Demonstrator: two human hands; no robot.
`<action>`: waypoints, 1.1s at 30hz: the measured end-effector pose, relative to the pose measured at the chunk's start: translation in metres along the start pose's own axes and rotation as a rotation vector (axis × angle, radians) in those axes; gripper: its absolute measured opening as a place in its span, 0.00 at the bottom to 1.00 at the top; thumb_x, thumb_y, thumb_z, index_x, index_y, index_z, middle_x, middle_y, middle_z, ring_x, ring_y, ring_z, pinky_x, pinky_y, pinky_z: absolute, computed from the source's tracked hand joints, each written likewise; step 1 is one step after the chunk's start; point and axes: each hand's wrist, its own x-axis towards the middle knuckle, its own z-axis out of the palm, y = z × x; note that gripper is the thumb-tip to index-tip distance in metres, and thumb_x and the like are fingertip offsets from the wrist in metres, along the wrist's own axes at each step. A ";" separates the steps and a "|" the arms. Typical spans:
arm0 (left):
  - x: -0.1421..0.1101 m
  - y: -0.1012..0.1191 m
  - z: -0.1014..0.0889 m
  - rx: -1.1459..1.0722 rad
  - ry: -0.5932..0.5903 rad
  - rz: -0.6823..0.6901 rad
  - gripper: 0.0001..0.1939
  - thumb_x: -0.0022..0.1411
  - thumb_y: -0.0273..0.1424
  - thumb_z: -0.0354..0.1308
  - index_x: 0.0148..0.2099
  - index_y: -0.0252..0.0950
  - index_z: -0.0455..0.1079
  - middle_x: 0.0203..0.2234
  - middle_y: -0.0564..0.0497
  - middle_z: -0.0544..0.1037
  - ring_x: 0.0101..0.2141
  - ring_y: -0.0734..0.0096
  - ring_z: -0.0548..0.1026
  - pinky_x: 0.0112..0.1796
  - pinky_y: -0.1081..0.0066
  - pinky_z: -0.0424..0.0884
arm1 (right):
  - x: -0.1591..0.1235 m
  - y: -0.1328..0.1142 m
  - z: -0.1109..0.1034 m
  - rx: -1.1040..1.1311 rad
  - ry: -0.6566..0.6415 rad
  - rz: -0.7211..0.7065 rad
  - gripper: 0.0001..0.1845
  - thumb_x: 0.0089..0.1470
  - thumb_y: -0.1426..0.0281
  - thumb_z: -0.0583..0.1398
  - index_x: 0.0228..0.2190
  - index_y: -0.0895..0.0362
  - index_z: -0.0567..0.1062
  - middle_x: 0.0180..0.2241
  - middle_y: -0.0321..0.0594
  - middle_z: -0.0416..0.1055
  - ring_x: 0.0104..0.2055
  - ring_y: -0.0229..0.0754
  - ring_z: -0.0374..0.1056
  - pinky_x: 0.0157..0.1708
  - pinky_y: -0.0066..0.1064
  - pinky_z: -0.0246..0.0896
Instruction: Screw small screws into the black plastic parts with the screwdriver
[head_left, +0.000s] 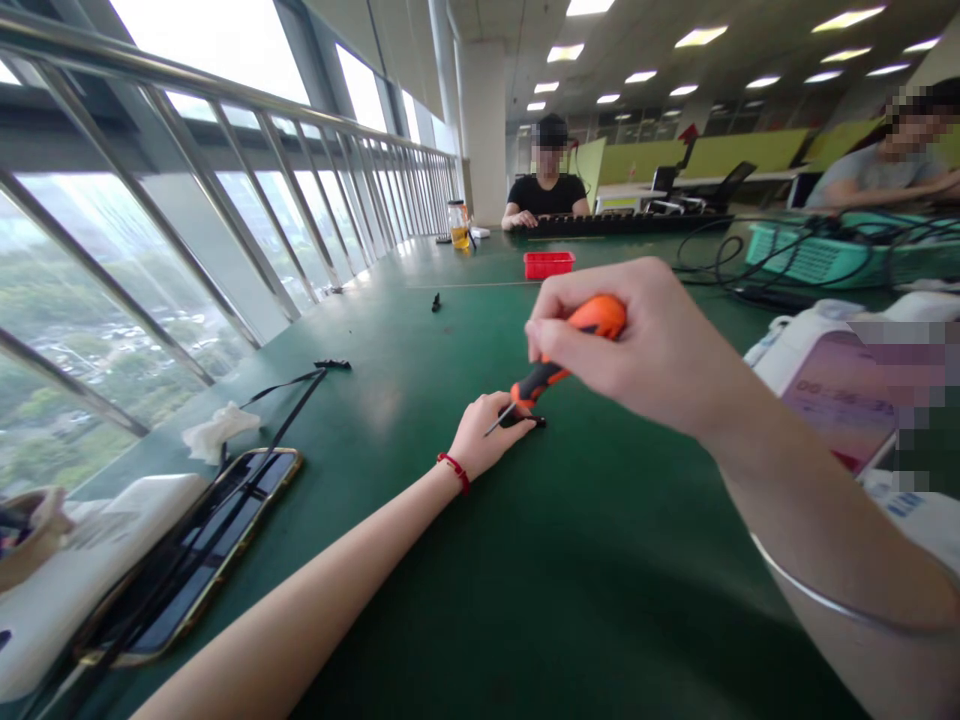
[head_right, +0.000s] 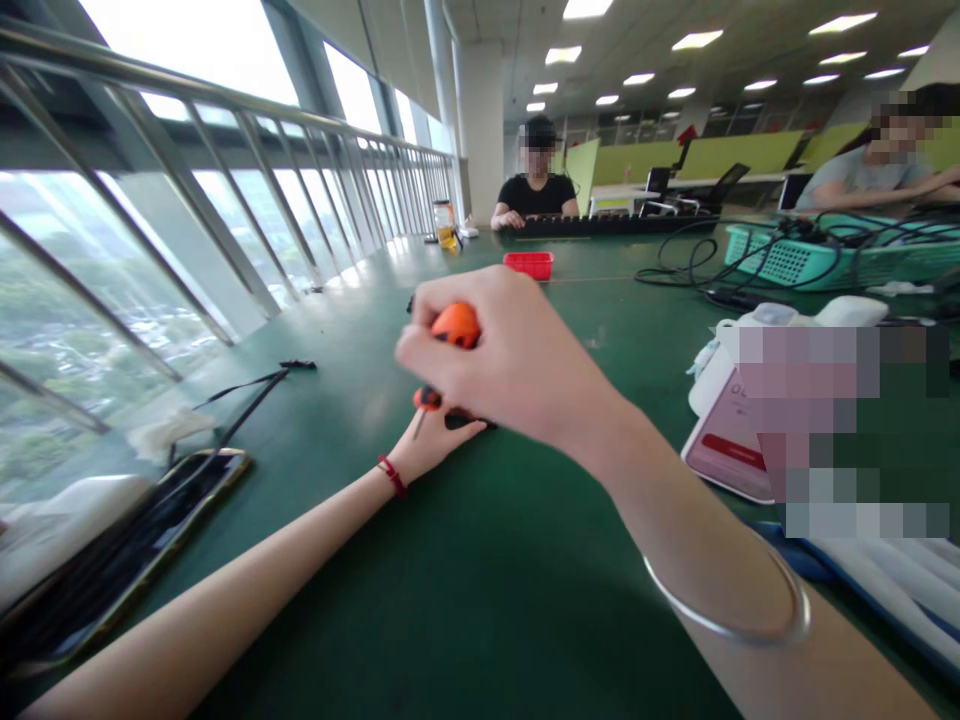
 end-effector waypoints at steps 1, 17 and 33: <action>0.000 0.001 0.000 -0.001 -0.004 0.011 0.04 0.50 0.30 0.61 0.29 0.36 0.72 0.27 0.53 0.77 0.31 0.70 0.74 0.36 0.71 0.69 | 0.006 0.007 -0.005 -0.048 0.076 0.040 0.11 0.48 0.70 0.56 0.16 0.56 0.68 0.18 0.33 0.65 0.22 0.34 0.59 0.24 0.29 0.53; -0.002 0.006 -0.004 0.039 -0.035 0.014 0.05 0.52 0.31 0.60 0.32 0.35 0.73 0.30 0.50 0.78 0.33 0.68 0.74 0.36 0.70 0.70 | 0.019 0.077 0.006 -0.197 0.047 0.311 0.12 0.43 0.68 0.53 0.15 0.58 0.70 0.18 0.37 0.68 0.24 0.37 0.61 0.27 0.29 0.51; -0.002 0.005 -0.003 0.044 -0.039 0.028 0.05 0.52 0.30 0.60 0.32 0.34 0.73 0.30 0.50 0.77 0.34 0.68 0.73 0.37 0.69 0.69 | 0.019 0.081 0.001 -0.250 -0.035 0.315 0.10 0.40 0.65 0.58 0.29 0.55 0.69 0.23 0.33 0.66 0.24 0.35 0.58 0.25 0.27 0.50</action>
